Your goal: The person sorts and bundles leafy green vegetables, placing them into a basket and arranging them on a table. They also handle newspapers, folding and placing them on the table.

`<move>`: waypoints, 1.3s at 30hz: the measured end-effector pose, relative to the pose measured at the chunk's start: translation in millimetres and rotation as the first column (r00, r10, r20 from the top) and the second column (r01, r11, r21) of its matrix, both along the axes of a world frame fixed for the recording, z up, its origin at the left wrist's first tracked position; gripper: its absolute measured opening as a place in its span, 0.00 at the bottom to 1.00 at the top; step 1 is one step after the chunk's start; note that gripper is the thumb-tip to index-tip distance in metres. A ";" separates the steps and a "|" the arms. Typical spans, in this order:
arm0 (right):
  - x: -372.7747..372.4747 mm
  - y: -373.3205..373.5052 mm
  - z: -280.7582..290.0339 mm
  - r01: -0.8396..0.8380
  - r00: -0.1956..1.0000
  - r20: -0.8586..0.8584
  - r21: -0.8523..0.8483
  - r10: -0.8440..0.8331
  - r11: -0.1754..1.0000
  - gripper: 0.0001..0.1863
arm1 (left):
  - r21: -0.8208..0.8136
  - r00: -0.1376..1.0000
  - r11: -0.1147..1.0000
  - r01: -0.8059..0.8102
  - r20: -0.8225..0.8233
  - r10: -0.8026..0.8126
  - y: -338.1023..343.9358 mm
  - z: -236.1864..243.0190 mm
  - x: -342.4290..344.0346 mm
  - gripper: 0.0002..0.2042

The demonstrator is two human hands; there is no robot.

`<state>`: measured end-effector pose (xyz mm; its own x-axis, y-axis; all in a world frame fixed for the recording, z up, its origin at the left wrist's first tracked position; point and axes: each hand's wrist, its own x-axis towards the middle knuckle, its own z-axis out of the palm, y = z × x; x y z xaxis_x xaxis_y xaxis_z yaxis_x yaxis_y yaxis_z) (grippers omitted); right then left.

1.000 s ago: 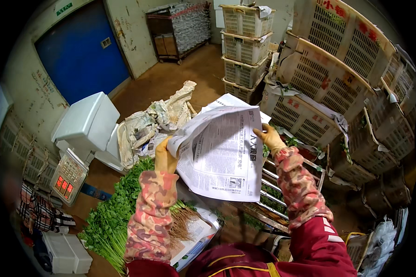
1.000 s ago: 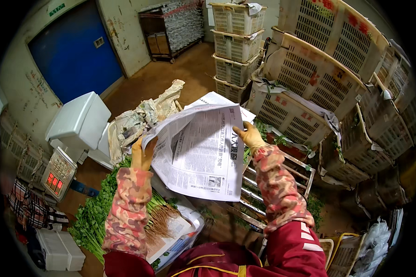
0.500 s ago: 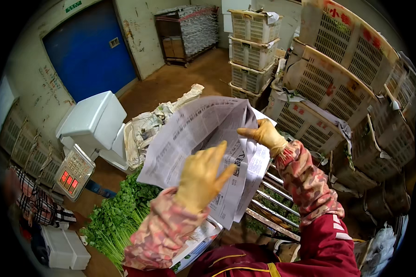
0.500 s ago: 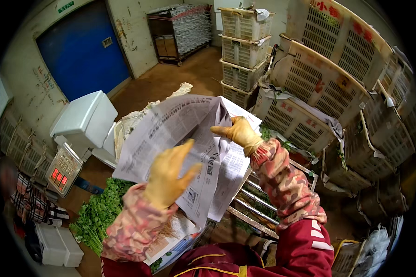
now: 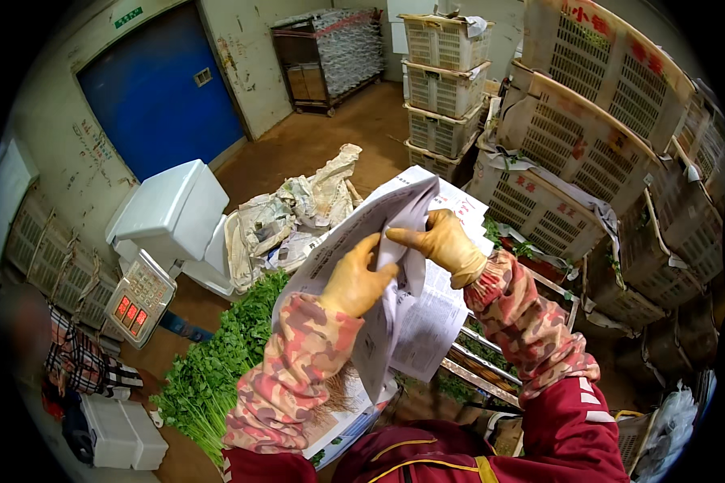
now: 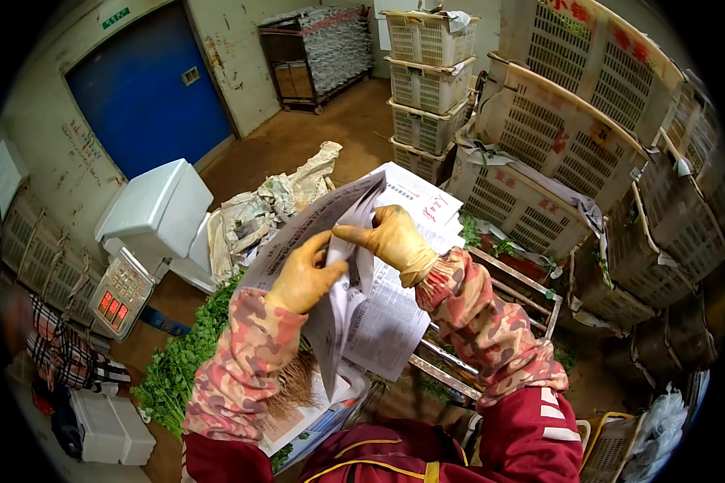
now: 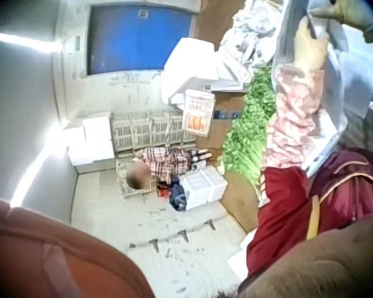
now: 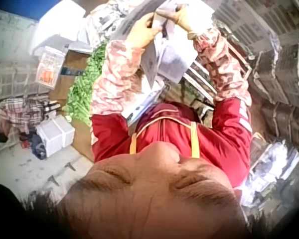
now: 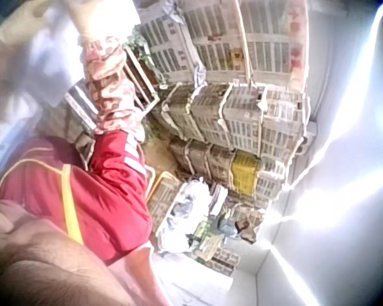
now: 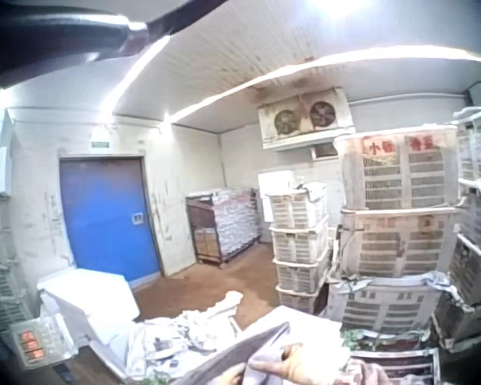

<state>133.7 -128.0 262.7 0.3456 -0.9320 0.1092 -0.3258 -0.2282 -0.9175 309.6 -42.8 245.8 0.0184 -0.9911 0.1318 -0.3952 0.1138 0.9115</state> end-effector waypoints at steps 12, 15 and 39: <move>-42.2 36.4 85.4 -0.081 0.970 0.143 -0.573 0.197 0.815 0.27 | -0.347 0.889 0.914 -0.210 0.321 0.327 -5.6 56.7 62.8 0.22; -51.0 3.5 99.4 -0.185 0.978 -0.064 -0.701 0.197 0.689 0.42 | -0.337 0.951 0.937 -0.092 0.251 0.183 -9.1 68.8 62.2 0.21; -365.4 -65.2 76.7 0.637 0.771 0.412 -0.505 -0.485 0.583 0.13 | -0.546 0.439 0.833 -0.093 0.728 0.527 -75.7 105.8 54.9 0.10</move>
